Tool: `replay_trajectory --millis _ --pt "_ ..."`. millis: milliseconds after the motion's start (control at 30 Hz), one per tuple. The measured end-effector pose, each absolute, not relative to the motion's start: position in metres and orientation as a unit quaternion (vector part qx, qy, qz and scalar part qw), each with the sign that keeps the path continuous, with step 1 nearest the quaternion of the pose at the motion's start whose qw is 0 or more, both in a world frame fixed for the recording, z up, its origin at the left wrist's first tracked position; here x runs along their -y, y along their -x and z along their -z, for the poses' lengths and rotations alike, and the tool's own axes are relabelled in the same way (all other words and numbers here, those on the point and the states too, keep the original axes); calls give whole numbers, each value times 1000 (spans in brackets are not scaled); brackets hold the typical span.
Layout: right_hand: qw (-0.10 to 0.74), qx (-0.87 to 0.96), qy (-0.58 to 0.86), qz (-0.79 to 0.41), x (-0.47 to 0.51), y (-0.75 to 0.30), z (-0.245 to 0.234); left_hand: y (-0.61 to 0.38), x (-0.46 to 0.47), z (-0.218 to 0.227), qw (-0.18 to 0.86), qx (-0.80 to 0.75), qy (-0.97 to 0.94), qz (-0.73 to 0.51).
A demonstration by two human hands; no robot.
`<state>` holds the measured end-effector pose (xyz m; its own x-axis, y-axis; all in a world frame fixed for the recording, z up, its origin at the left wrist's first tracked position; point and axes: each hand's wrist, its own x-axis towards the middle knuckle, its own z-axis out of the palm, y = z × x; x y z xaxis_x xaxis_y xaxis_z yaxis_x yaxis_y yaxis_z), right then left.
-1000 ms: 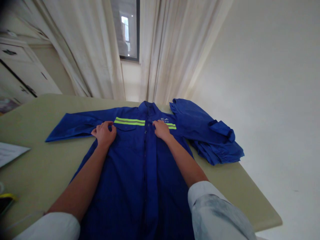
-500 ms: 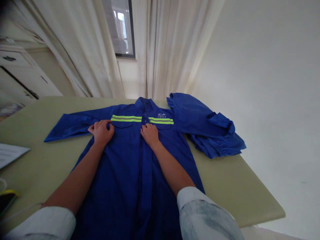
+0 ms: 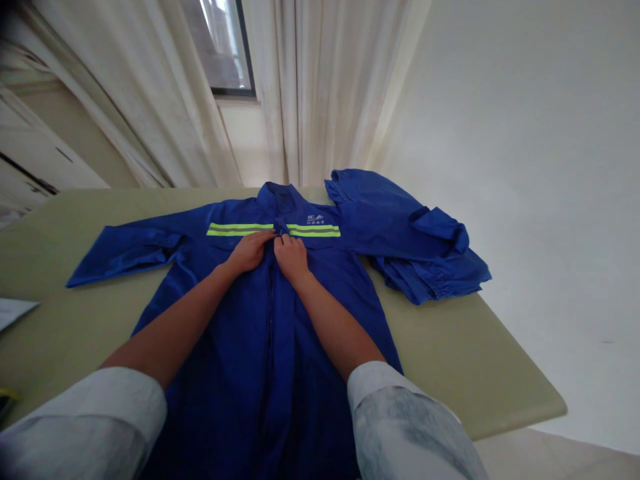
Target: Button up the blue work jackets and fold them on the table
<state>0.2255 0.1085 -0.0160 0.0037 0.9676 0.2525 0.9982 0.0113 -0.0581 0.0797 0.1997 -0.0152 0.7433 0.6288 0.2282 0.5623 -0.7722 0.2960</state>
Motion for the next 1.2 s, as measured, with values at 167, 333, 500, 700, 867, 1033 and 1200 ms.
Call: replay_trajectory --millis 167,333,500,700,867,1033,1200 --pt "121 705 697 57 -108 -226 13 -75 -203 28 100 -315 -932 -148" --pt "136 721 678 47 -108 -229 13 -76 -204 26 105 -327 -928 -142" --pt "179 714 676 19 -110 -234 14 -79 -201 23 107 -325 -928 -149" --pt "213 723 657 9 -110 -236 14 -81 -202 22 118 -342 -923 -131" --pt "238 724 647 -16 -108 -238 14 -81 -202 21 117 -343 -924 -119" --pt "228 736 637 -37 -100 -239 11 -82 -200 19 112 -344 -925 -118" --pt "206 775 596 -48 -76 -238 3 -82 -198 19 116 -346 -922 -131"
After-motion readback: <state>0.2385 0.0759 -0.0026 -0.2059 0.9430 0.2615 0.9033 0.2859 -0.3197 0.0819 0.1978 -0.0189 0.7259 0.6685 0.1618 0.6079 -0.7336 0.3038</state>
